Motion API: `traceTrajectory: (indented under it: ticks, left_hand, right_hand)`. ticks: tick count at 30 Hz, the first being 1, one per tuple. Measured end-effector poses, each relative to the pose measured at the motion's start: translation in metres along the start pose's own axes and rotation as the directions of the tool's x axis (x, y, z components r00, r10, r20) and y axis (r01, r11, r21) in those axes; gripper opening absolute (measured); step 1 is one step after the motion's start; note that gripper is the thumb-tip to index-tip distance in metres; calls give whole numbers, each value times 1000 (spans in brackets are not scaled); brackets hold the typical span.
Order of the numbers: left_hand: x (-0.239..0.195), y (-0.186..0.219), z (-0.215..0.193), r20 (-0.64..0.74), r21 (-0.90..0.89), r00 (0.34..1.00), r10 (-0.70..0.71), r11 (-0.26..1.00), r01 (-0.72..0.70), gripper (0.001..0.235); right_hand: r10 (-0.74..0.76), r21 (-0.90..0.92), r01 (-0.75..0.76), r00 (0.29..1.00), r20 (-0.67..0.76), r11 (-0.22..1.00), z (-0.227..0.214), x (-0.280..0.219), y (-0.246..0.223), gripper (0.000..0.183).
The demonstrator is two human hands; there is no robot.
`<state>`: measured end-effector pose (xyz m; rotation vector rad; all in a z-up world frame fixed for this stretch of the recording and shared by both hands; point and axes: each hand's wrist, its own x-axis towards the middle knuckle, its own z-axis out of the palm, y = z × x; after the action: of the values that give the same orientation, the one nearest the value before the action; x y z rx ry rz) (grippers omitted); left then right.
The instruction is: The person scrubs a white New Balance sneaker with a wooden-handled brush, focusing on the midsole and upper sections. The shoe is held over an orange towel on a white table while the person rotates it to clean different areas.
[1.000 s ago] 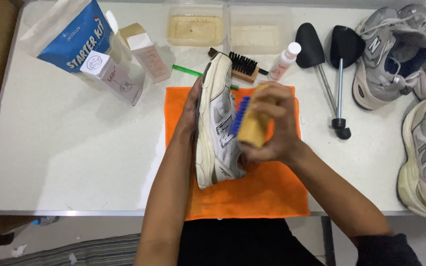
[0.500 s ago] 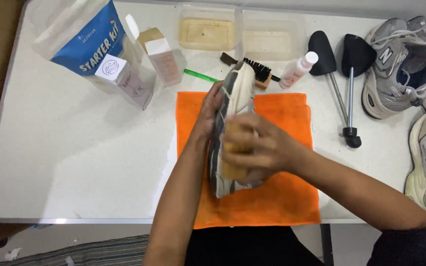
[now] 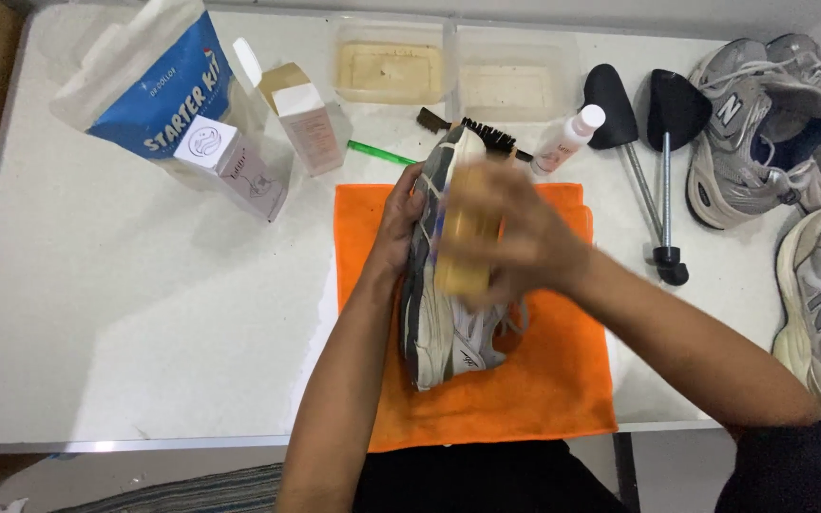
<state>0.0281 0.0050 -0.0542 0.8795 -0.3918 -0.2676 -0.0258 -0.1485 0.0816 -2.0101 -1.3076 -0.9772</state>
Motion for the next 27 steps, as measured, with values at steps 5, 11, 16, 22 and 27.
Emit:
traceTrajectory:
  ticks: [5, 11, 16, 22, 27]
  left_hand:
    - [-9, 14, 9, -23, 18, 998, -51, 999, 51, 68]
    - [-14, 38, 34, -14, 68, 1000, -19, 997, 19, 73]
    - [-9, 23, 27, -17, -24, 1000, -15, 1000, 15, 71]
    - [9, 5, 3, -49, -108, 980, -192, 977, 186, 53]
    - [32, 65, 50, -127, -129, 842, -524, 851, 509, 49]
  right_hand:
    - [370, -45, -367, 921, 123, 929, -25, 28, 22, 50]
    - [117, 16, -122, 977, 179, 992, -2, -5, -7, 63]
    - [39, 155, -51, 996, 81, 987, -11, -13, -7, 61]
    - [332, 167, -334, 943, 41, 928, -32, 2, 10, 73]
    - [316, 89, -323, 945, 85, 942, -29, 2, 3, 64]
